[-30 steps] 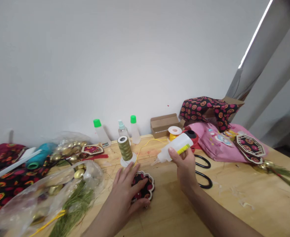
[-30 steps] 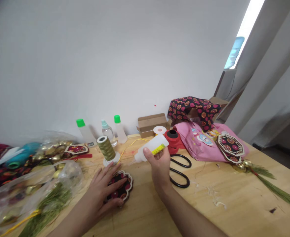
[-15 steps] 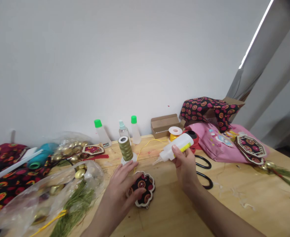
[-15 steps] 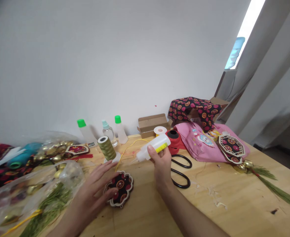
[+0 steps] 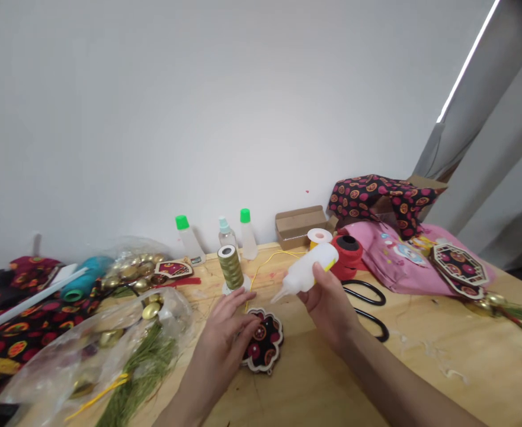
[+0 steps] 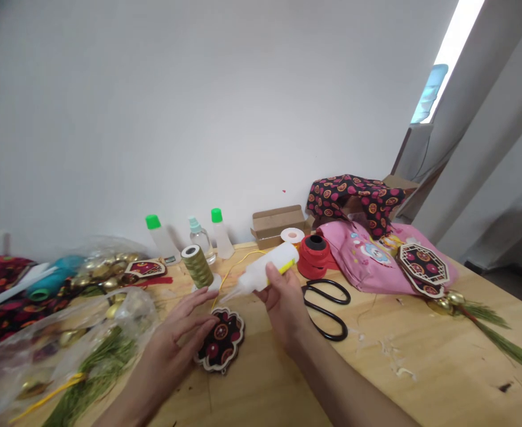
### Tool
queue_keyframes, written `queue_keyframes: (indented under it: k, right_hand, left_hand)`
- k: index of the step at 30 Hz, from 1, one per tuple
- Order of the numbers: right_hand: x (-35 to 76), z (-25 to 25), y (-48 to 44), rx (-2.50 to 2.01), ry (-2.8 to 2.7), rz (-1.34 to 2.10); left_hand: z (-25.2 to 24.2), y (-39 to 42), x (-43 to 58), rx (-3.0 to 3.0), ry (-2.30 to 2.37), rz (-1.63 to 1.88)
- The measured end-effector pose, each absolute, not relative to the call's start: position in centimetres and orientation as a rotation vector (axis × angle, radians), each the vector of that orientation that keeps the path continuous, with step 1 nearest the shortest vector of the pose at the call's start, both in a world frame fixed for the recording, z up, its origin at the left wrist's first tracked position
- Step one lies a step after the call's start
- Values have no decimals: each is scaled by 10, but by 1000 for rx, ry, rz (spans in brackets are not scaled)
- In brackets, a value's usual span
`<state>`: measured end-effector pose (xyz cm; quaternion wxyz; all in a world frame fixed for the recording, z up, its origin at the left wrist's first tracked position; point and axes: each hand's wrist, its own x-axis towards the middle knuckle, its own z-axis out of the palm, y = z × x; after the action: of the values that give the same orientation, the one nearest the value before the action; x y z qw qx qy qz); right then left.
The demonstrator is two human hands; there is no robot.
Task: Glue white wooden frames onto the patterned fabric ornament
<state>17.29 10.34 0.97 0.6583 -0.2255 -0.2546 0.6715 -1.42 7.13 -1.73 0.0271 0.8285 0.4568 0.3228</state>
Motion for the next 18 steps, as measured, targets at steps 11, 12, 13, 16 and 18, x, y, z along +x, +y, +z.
queue_keyframes:
  k: [11,12,13,16,18]
  right_hand:
    - [177,9,105,-554,-504,1524]
    - [177,9,105,-555,-502,1527]
    - [177,10,105,-554,-499,1528]
    - [178,11,106,-550,-494,1540]
    - [178,11,106,-548,-492,1544]
  left_hand:
    - [-24,70,-16,2851,1462,498]
    - [-25,70,-16,2856,1464,493]
    - [-25,70,-16,2858,1466,491]
    - [-25,70,-16,2864,1463,496]
    - [-25,71,-16,2866,1453,505]
